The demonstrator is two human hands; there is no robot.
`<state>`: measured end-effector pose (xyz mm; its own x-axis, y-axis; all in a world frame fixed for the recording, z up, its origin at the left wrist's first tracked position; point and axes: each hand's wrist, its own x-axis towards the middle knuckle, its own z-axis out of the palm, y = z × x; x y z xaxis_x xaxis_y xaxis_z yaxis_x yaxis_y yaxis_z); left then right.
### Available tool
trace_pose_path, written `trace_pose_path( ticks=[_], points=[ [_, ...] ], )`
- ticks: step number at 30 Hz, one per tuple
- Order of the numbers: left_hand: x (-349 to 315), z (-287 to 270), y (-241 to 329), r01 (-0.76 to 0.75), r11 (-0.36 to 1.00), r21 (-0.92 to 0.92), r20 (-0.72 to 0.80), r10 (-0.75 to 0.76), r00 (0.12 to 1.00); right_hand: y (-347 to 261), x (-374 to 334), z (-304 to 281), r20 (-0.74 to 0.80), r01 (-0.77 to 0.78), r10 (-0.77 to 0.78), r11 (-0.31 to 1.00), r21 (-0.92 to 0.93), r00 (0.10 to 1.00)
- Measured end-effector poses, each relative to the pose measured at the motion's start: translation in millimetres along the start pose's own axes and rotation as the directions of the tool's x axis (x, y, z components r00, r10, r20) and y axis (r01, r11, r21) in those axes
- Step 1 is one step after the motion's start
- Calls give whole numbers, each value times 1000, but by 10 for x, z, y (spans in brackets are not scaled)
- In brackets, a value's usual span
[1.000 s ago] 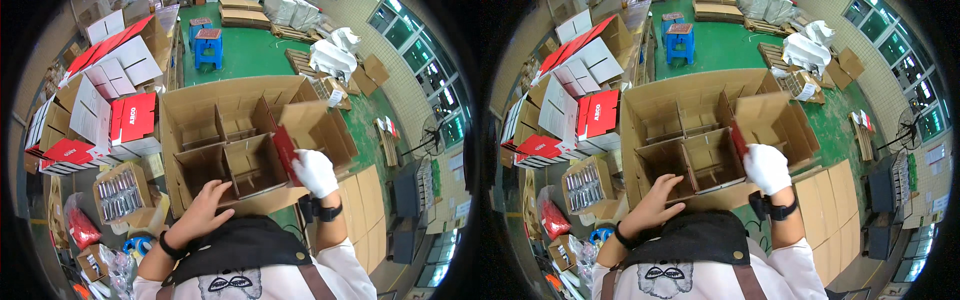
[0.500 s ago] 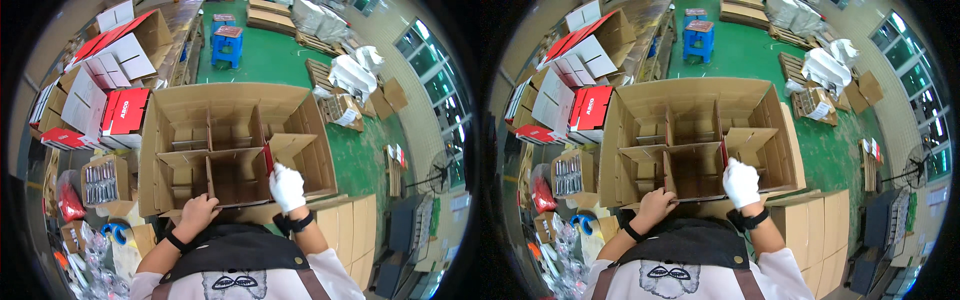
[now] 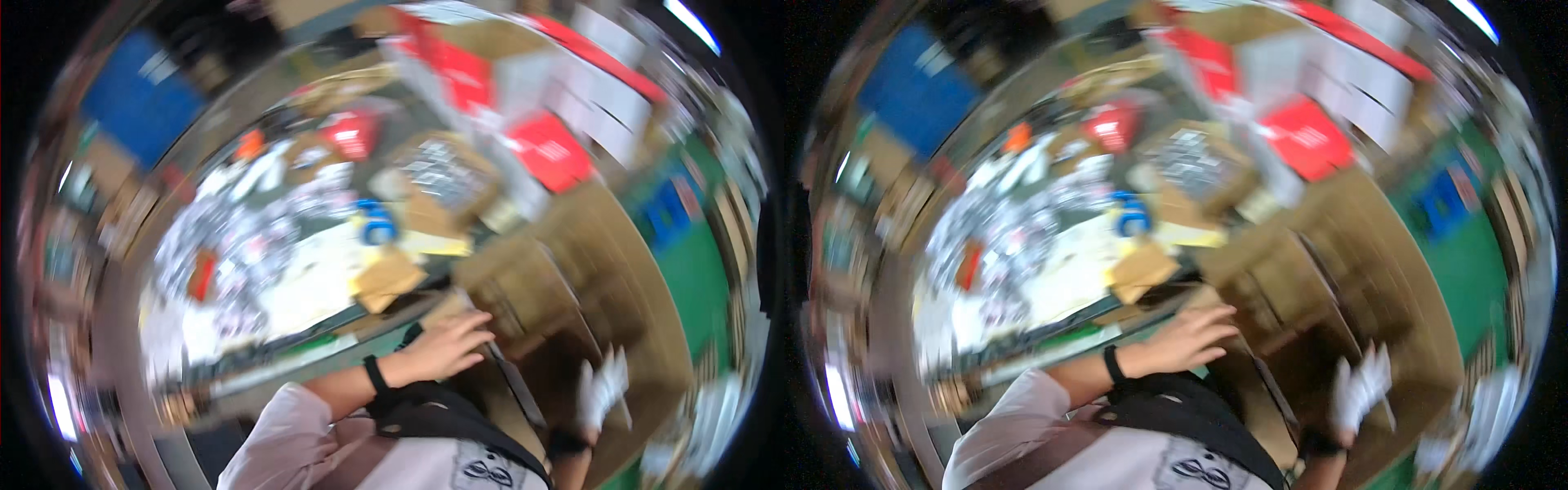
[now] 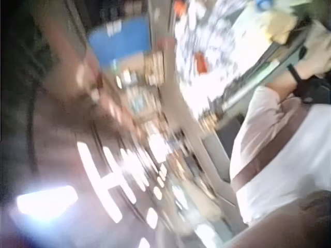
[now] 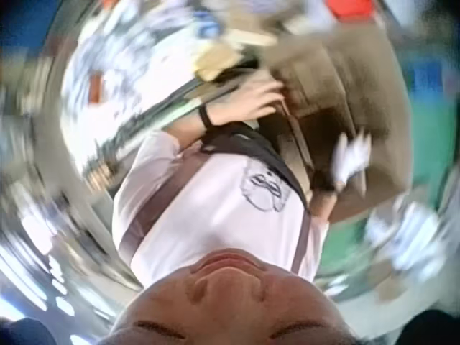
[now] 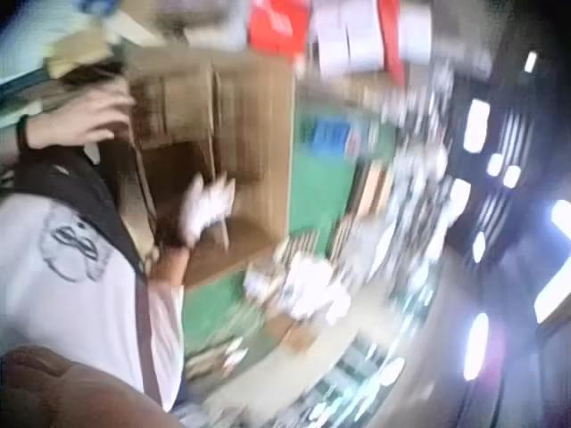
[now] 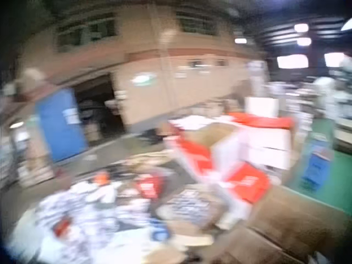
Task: The person assembles a cardboard shipping box with internal dividers and packs it with small, plastic-wrapped cylindrical items. They place the items into the compartments, add red product boxes on top, and close the main box flaps.
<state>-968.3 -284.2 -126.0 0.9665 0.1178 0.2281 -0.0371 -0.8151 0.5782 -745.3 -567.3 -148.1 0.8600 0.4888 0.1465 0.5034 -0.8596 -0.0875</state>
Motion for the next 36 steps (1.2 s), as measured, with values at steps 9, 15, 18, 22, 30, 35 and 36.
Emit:
trace_pose_path(
  ticks=[9, 15, 18, 22, 30, 35, 36],
  points=[
    [-2507, -1045, -1307, 794, 551, -255, -773, -610, 174, -917, -516, -2015, -146, -22, 168, 726, 688, 975],
    [-2597, -2227, -2536, 987, 130, -98, -794, -607, 0, -2878, -746, -1779, 28, -23, -55, 102, 995, 998],
    [-2840, -2064, -2940, 974, 197, -111, -690, -721, 67, -4543, -479, -975, 317, -149, -609, 311, 939, 727],
    [-3199, -2124, -2234, 743, 624, -242, -677, -657, 332, -6161, -542, 639, 429, 129, -751, 556, 821, 502],
    [-3739, -1272, -1885, 924, 351, 151, -281, -881, 381, -7477, -1093, 1412, 59, 818, -893, 433, 379, 446],
    [-3539, -1109, -2104, 943, 327, 69, -357, -874, 329, -6948, -946, 1156, 175, 879, -899, 431, 204, 401],
    [-3540, -1045, -2171, 929, 367, 41, -396, -848, 352, -6804, -925, 1211, 174, 900, -906, 411, 145, 386]
  ],
)
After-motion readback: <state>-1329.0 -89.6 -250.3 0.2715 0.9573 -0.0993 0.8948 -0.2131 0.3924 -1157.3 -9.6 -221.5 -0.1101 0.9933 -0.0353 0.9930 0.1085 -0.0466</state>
